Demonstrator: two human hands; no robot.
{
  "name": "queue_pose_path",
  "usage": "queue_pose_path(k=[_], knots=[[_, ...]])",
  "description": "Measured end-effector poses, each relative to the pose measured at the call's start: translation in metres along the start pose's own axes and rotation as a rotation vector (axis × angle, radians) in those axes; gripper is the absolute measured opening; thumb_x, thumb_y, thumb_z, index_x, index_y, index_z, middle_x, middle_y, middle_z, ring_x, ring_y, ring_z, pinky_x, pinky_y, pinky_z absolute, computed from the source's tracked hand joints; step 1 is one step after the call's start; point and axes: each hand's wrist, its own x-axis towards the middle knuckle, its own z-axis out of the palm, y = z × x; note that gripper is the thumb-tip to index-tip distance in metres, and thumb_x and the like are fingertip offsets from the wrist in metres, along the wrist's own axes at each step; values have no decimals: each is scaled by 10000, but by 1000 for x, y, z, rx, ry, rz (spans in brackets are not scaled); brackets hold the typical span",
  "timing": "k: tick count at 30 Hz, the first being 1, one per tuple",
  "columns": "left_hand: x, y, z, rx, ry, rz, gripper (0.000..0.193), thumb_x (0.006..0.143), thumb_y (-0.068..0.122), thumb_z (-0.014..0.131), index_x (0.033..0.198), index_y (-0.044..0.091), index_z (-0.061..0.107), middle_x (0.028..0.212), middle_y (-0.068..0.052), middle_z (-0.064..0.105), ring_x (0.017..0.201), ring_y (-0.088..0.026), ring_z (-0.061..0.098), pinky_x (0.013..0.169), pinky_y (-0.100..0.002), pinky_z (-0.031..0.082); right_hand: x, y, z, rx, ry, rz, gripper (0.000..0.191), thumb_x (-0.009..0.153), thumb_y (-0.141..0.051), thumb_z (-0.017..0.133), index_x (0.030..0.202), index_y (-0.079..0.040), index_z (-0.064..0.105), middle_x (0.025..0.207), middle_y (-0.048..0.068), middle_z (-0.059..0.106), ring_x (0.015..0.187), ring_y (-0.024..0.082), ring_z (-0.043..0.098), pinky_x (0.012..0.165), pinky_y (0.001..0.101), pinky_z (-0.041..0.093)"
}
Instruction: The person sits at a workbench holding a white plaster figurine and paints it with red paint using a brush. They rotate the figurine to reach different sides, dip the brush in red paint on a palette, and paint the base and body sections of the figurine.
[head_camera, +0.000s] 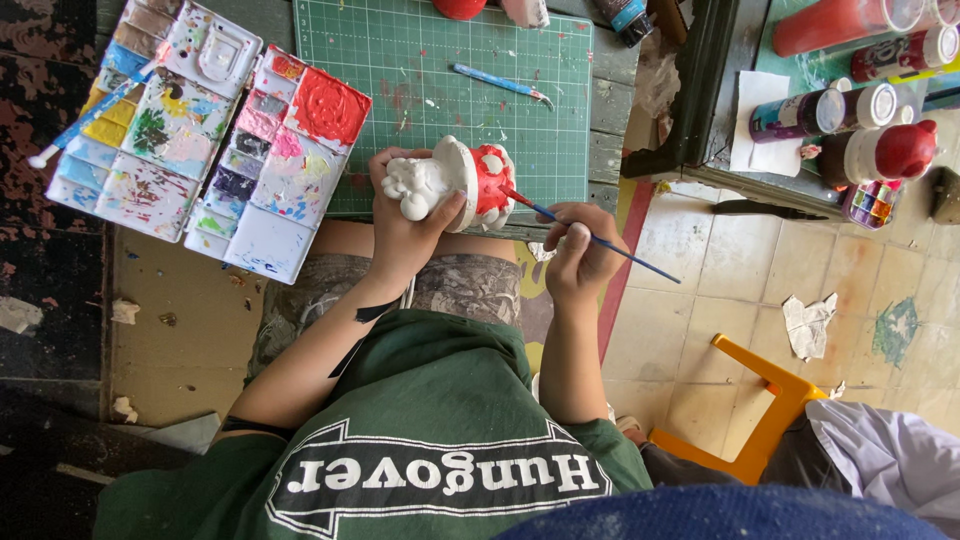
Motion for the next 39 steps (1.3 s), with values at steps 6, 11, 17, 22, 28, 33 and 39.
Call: queue_pose_path(k=[6, 11, 17, 22, 28, 33, 39], knots=[[2, 1, -1, 27, -2, 1, 675, 952, 167, 825, 1373, 50, 310, 1332, -152, 580, 1222, -226, 617, 1056, -374, 538, 7, -6, 2, -99, -94, -2, 221, 1103, -114, 449, 992, 12, 592, 907, 160, 701, 622, 121, 618, 573, 268, 492], [2, 2, -1, 35, -6, 10, 654, 957, 188, 819, 1355, 42, 320, 1311, -152, 581, 1207, -228, 623, 1050, -377, 538, 5, -13, 1, -205, -137, -195, 236, 1100, -150, 454, 967, 4, 573, 888, 150, 709, 631, 160, 637, 592, 288, 508], [2, 3, 0, 46, 17, -6, 643, 994, 243, 772, 1385, 38, 305, 1292, -154, 612, 1169, -217, 651, 1012, -361, 542, 2, -20, 1, -110, -108, -121, 146, 1031, -115, 486, 950, -46, 586, 846, 109, 705, 613, 165, 664, 572, 288, 519], [2, 5, 1, -28, 7, -10, 631, 1009, 212, 754, 1424, 36, 312, 1362, -167, 594, 1215, -212, 637, 1031, -359, 563, 12, -34, 6, -372, -356, -254, 94, 962, -107, 679, 990, -67, 599, 854, 84, 689, 701, 266, 680, 639, 351, 515], [3, 7, 0, 18, 7, -7, 617, 997, 191, 775, 1400, 40, 333, 1359, -168, 607, 1207, -211, 642, 1024, -355, 566, 28, -32, 16, -383, -197, -269, 80, 967, -86, 688, 955, -81, 609, 841, 88, 696, 654, 250, 657, 603, 349, 499], [3, 8, 1, 5, 8, 9, 621, 1005, 194, 769, 1406, 30, 323, 1367, -167, 583, 1218, -220, 625, 1036, -358, 555, 9, -9, 14, -364, -146, -413, 63, 994, -127, 644, 979, -72, 618, 866, 95, 705, 658, 238, 669, 596, 358, 520], [3, 9, 2, 53, 7, 63, 631, 1011, 206, 782, 1407, 16, 329, 1362, -165, 570, 1229, -230, 611, 1062, -369, 534, -49, 33, 24, -436, -166, -694, 117, 1007, -163, 646, 1046, -70, 587, 908, 128, 733, 623, 217, 678, 513, 330, 479]])
